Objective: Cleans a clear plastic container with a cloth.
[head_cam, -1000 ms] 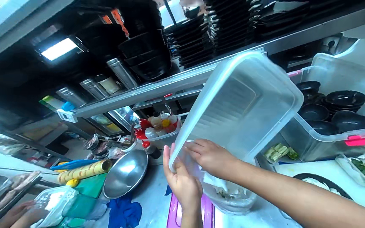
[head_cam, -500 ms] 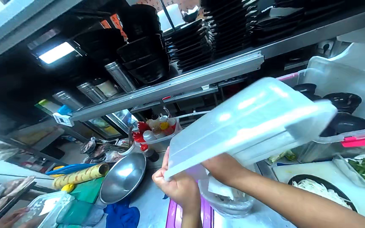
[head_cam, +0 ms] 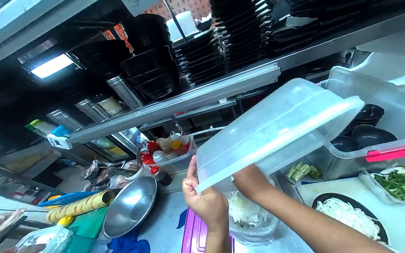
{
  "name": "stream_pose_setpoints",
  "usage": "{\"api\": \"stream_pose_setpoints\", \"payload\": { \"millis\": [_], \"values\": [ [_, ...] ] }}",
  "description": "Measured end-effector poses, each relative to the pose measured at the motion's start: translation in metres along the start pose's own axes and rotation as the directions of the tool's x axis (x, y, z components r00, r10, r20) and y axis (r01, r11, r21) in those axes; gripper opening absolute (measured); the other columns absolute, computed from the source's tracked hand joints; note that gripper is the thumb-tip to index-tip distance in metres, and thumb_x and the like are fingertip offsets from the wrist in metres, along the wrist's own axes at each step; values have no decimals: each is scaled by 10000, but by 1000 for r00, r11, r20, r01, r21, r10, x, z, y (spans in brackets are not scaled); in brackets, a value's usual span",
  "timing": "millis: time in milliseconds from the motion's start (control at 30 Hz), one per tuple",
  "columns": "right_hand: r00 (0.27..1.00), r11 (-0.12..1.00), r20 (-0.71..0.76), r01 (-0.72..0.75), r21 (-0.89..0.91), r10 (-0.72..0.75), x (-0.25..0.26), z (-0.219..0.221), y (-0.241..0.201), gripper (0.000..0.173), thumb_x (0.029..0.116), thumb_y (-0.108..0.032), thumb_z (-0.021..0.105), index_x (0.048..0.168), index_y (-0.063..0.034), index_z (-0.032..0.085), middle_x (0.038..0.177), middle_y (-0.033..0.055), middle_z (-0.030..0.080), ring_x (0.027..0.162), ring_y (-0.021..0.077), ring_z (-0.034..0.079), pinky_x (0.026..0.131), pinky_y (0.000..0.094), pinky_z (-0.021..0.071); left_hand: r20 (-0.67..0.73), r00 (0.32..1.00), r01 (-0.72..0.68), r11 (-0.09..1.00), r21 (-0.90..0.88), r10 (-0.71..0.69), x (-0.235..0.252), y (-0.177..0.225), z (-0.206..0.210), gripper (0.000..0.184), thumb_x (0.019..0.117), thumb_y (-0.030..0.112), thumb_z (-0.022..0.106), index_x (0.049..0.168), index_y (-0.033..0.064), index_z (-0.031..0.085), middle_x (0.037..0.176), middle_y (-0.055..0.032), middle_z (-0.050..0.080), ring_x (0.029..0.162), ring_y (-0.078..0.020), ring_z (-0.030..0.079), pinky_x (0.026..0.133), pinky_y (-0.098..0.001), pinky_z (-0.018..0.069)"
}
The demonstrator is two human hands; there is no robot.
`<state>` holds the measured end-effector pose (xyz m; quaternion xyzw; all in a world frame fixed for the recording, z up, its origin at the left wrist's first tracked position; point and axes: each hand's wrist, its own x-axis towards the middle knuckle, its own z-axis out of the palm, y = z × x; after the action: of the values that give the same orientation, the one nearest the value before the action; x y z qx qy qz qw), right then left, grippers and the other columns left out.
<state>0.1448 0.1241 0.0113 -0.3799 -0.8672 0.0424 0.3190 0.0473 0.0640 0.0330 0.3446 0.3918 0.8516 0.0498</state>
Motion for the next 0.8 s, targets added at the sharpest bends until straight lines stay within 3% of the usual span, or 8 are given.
{"api": "stream_pose_setpoints", "payload": {
  "millis": [100, 133, 233, 300, 433, 600, 667, 800],
  "values": [
    [943, 981, 331, -97, 165, 38, 2, -18, -2, 432, 879, 31, 647, 1307, -32, 641, 1326, 144, 652, 1305, 307, 577, 1104, 467, 468, -16, 999, -37, 998, 42, 38, 0, -1, 3, 140, 905, -85, 455, 851, 37, 414, 1313, -202, 627, 1192, -290, 656, 888, -401, 602],
    [936, 966, 352, -115, 230, 28, 1, -23, 2, 468, 875, 48, 637, 1334, -41, 629, 1355, 140, 636, 1318, 298, 568, 1110, 465, 464, -36, 999, -18, 998, 52, 20, 1, 0, 5, 137, 915, -88, 456, 860, 29, 411, 1323, -206, 615, 1181, -302, 662, 870, -422, 616],
    [997, 961, 27, -74, 266, 69, -8, -36, 17, 419, 827, 18, 720, 1234, -81, 708, 1255, 113, 678, 1165, 268, 660, 971, 473, 573, -110, 993, 50, 998, 29, -47, 4, 7, 10, 130, 954, -90, 500, 916, 23, 446, 1358, -185, 589, 1172, -326, 671, 829, -492, 646],
    [975, 979, -186, -82, 189, 118, -4, -51, 35, 386, 801, -22, 781, 1181, -57, 722, 1185, 152, 674, 1096, 318, 664, 913, 511, 583, -136, 989, 56, 998, 25, -52, 5, 10, 12, 124, 962, -75, 508, 930, 34, 459, 1365, -166, 581, 1171, -319, 667, 826, -512, 643],
    [910, 972, -343, -225, 62, 232, 22, -75, 64, 369, 744, 32, 801, 1102, -3, 716, 1136, 201, 674, 1109, 402, 640, 952, 562, 546, -121, 989, 89, 996, -4, -89, 0, 16, 19, 129, 959, -79, 480, 932, 43, 446, 1422, -158, 536, 1196, -314, 646, 839, -512, 631],
    [950, 969, -233, -234, -80, 210, 19, -42, 46, 311, 761, -18, 820, 1057, -19, 726, 1076, 156, 712, 1085, 373, 650, 939, 570, 538, -11, 987, 155, 977, -147, -158, -4, 23, 24, 113, 960, -68, 453, 948, 43, 436, 1465, -181, 512, 1279, -361, 588, 908, -540, 596],
    [968, 978, -197, -176, -111, 152, 12, -26, 39, 375, 754, -13, 823, 1119, -50, 743, 1161, 108, 721, 1149, 333, 643, 978, 545, 531, -10, 982, 183, 970, -158, -187, -3, 22, 21, 93, 979, -51, 442, 968, 42, 441, 1476, -188, 502, 1258, -374, 600, 897, -552, 597],
    [999, 995, 28, -16, -95, 19, 12, -17, 32, 216, 807, -18, 765, 1001, -111, 768, 1050, 34, 744, 1082, 257, 661, 924, 474, 540, -57, 971, 220, 965, -144, -230, -1, 13, 11, 78, 1010, -16, 436, 1011, 58, 459, 1471, -163, 519, 1164, -351, 664, 827, -523, 617]
  ]
}}
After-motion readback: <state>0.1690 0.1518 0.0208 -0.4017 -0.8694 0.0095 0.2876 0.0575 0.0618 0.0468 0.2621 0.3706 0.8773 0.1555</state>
